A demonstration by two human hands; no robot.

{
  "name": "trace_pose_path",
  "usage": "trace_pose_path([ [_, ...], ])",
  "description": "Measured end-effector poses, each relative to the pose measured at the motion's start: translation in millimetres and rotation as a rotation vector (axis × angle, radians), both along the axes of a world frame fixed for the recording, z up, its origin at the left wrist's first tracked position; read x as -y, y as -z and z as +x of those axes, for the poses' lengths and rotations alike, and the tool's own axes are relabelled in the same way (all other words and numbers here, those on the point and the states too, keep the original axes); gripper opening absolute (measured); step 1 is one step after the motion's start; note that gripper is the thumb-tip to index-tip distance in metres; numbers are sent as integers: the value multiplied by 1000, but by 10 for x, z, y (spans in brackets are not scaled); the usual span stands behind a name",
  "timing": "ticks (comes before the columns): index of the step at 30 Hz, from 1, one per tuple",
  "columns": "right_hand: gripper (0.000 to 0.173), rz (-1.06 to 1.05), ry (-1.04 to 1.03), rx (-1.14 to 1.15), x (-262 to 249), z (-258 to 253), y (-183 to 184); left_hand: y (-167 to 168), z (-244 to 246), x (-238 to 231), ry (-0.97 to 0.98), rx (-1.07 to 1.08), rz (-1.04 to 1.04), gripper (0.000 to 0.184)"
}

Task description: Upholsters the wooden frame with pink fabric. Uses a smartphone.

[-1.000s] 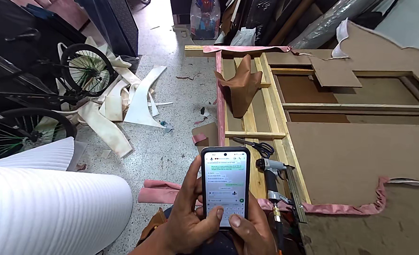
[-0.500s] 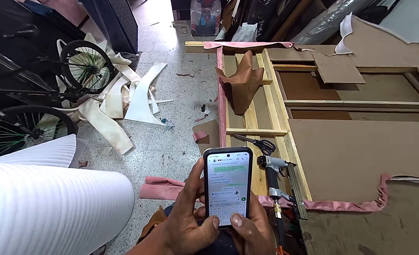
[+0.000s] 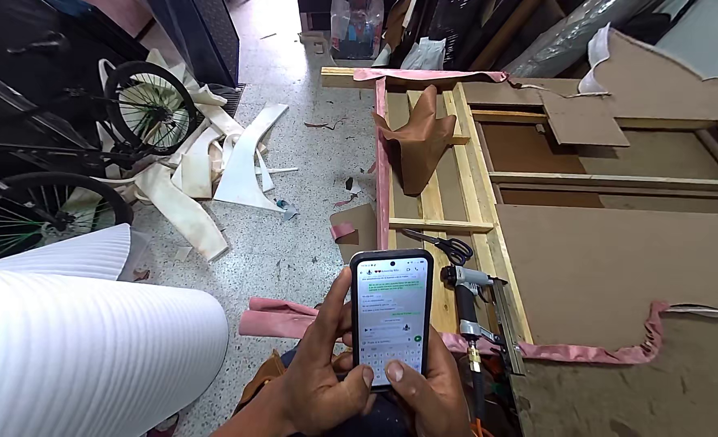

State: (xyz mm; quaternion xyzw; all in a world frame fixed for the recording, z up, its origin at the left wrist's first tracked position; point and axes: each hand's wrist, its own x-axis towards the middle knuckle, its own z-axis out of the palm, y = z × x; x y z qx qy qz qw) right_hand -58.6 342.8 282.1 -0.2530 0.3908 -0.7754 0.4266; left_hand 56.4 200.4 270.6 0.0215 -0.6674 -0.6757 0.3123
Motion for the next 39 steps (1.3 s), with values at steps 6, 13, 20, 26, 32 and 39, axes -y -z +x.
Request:
trace_pose_path([
  [6, 59, -67, -121, 71, -60, -26, 5, -17, 18, 48, 180, -59, 194, 95],
  [13, 58, -29, -39, 23, -90, -5, 42, -6, 21, 19, 44, 60, -14, 98],
  [20, 53, -21, 65, -25, -51, 22, 37, -19, 4, 29, 13, 32, -216, 101],
  [26, 58, -40, 30, -49, -57, 19, 8, -28, 25, 46, 13, 26, -203, 95],
  [32, 54, -43, 3, -47, -49, 28, 5, -45, 12, 43, -4, 3, -149, 95],
  [39, 59, -82, -22, -47, -28, 20, 11, -32, -6, 29, -49, 4, -120, 95],
])
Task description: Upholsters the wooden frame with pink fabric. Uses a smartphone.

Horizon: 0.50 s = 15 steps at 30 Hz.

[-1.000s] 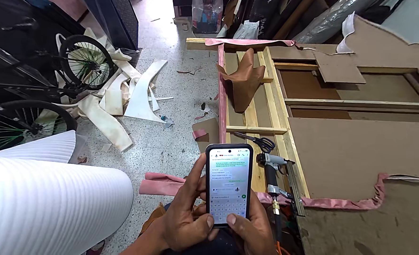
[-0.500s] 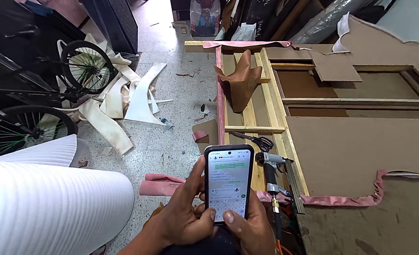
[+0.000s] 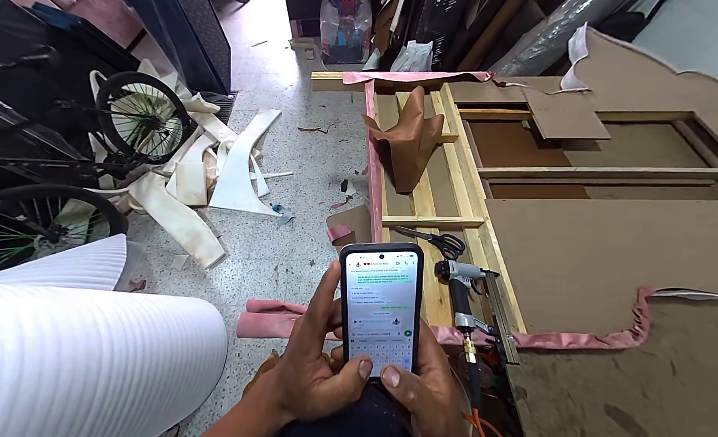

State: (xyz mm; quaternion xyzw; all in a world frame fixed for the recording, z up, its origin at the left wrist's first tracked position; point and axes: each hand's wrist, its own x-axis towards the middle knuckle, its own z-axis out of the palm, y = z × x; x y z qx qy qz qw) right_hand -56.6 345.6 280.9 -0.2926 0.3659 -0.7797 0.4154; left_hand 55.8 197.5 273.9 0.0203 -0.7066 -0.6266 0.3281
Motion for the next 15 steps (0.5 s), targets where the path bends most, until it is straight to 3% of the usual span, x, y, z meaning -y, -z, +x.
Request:
trace_pose_path([
  [15, 46, 26, 80, 57, 47, 5, 60, 49, 16, -19, 4, -21, -38, 98],
])
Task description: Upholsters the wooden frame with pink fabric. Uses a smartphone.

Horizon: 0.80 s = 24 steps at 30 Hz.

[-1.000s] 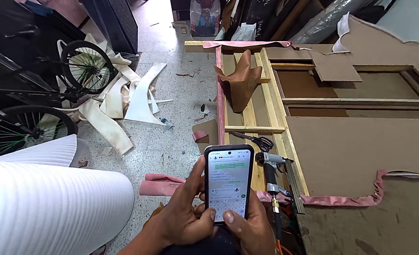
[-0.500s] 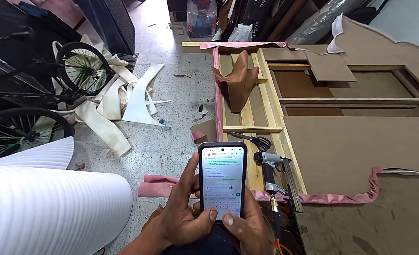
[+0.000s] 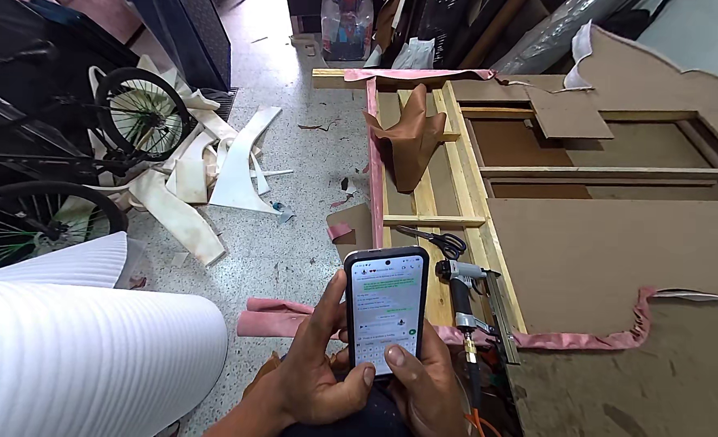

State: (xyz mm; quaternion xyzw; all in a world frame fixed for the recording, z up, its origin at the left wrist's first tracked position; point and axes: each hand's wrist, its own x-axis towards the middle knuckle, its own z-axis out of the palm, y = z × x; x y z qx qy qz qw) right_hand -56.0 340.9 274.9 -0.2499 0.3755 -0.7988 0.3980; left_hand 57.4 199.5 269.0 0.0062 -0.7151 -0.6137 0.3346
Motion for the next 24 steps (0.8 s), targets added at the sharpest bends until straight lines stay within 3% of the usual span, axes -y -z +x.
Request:
trace_pose_path([
  [4, 50, -68, -75, 50, -45, -21, 29, -1, 0, -7, -2, 18, 23, 97],
  [10, 45, -3, -18, 3, -46, -16, -6, 0, -11, -4, 36, 24, 24, 95],
  [15, 61, -80, -165, 22, -131, -62, 5, -20, -13, 36, 83, 28, 80, 93],
  [18, 56, -19, -141, -17, -148, -55, -29, -13, -15, 21, 107, 13, 111, 93],
  [24, 54, -92, -145, 54, -158, -101, 0, -15, -31, -31, 107, 1, 60, 95],
])
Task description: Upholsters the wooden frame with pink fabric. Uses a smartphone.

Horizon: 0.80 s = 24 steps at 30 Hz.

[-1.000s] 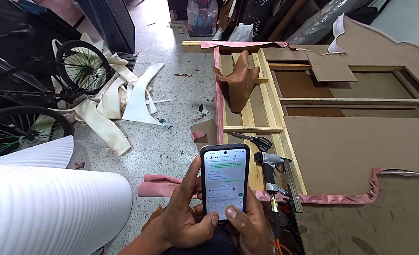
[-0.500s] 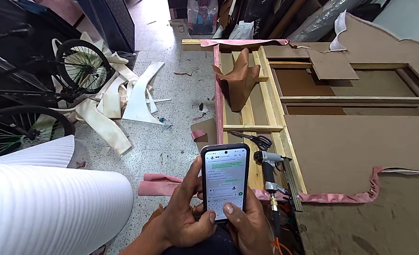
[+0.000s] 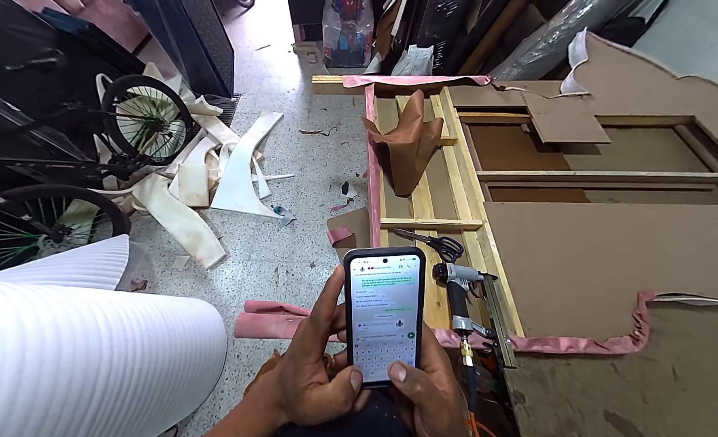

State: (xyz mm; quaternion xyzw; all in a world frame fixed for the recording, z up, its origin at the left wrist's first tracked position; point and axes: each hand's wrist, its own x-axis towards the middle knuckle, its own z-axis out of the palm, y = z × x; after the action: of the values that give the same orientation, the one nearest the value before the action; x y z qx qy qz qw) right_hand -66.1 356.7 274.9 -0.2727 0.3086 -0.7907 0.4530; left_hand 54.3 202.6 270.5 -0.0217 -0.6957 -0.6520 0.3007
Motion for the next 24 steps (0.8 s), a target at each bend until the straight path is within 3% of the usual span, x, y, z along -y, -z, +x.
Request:
trace_pose_path([
  [4, 46, 29, 47, 9, 10, 8, -6, 7, 0, -33, -10, 16, -16, 97],
  [14, 59, 3, -22, -26, -89, -5, 22, -2, -29, -40, -6, 34, 15, 95],
  [18, 57, 49, 5, -67, -99, 22, -11, -2, -19, -36, 5, 29, 29, 95],
  [24, 58, -68, -86, 69, -90, 7, 54, -21, -13, -8, 0, 38, 27, 93],
])
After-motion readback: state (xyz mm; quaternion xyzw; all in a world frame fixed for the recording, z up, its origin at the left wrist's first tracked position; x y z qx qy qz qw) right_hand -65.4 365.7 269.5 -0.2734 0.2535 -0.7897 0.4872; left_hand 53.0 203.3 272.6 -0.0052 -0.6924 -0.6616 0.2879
